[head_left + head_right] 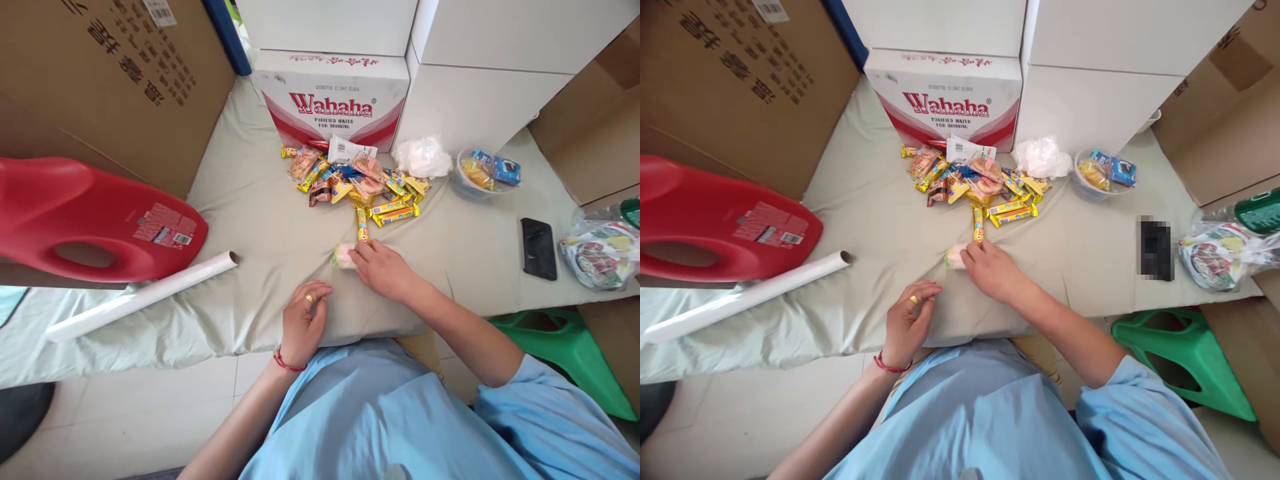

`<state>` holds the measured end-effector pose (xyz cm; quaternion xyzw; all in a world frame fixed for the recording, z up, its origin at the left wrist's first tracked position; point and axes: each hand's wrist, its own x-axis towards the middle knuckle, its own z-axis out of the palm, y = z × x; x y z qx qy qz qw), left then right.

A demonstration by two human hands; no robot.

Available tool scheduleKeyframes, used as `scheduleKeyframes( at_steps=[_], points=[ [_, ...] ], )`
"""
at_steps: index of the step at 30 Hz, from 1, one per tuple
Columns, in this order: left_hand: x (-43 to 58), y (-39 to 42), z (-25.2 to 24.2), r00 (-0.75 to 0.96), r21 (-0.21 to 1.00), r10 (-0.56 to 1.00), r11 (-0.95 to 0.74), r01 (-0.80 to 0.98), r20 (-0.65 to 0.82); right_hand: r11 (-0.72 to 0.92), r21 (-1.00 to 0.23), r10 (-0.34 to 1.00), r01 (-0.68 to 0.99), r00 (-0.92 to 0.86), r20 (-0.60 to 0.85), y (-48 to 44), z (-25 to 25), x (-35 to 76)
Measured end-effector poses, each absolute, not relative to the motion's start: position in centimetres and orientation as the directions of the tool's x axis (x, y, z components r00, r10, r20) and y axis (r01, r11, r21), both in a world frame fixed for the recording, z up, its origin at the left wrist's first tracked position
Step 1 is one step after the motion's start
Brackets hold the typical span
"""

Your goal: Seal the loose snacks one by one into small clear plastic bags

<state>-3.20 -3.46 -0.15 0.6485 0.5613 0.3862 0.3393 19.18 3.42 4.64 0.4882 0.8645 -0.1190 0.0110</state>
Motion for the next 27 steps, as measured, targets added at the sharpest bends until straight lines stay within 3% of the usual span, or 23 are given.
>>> scheduleKeyframes(
  at_steps=[3, 6, 9, 13, 16, 19, 21, 24, 27],
  points=[
    [-2.1, -3.1, 0.4, -0.019, 0.959, 0.995, 0.098, 0.265, -0.097, 0.329, -0.494, 0.907, 0.804, -0.415, -0.071, 3.2, 4.6, 19.9],
    [-1.0, -2.6, 0.6, 0.056, 0.954, 0.954, 0.298, -0.045, -0.295, 0.135, -0.861, 0.910, 0.490, -0.405, -0.088, 1.8, 3.5, 20.1],
    [-0.1, -2.2, 0.5, 0.073, 0.920, 0.929, 0.370, -0.126, -0.364, -0.074, -0.964, 0.872, 0.255, -0.453, -0.186, -0.5, 1.8, 19.2],
    [0.5, -2.3, 0.3, 0.105, 0.924, 0.920, 0.382, -0.028, -0.378, -0.084, -0.971, 0.918, 0.225, -0.362, -0.163, -3.4, 0.3, 18.2],
    [-0.1, -2.7, 0.1, 0.137, 0.950, 0.940, 0.308, 0.043, -0.311, -0.037, -0.960, 0.952, 0.278, -0.283, -0.119, -3.7, 0.6, 20.3],
    [-2.2, -3.3, -0.3, 0.047, 0.954, 0.978, 0.188, 0.233, -0.204, -0.017, -0.896, 0.999, 0.444, -0.038, -0.038, -1.3, 2.6, 26.0],
    [-4.3, -3.8, -0.8, 0.006, 0.900, 0.991, 0.119, 0.420, -0.134, -0.027, -0.804, 0.969, 0.594, 0.213, 0.125, 1.9, 4.8, 31.2],
    [-7.1, -4.8, -1.6, 0.022, 0.778, 1.000, -0.029, 0.627, 0.019, -0.216, -0.604, 0.837, 0.767, 0.464, 0.290, 8.6, 8.6, 39.2],
    [-8.5, -5.7, -2.6, 0.139, 0.640, 0.967, -0.245, 0.728, 0.211, -0.485, -0.497, 0.707, 0.720, 0.657, 0.262, 15.7, 11.2, 45.2]
  ],
)
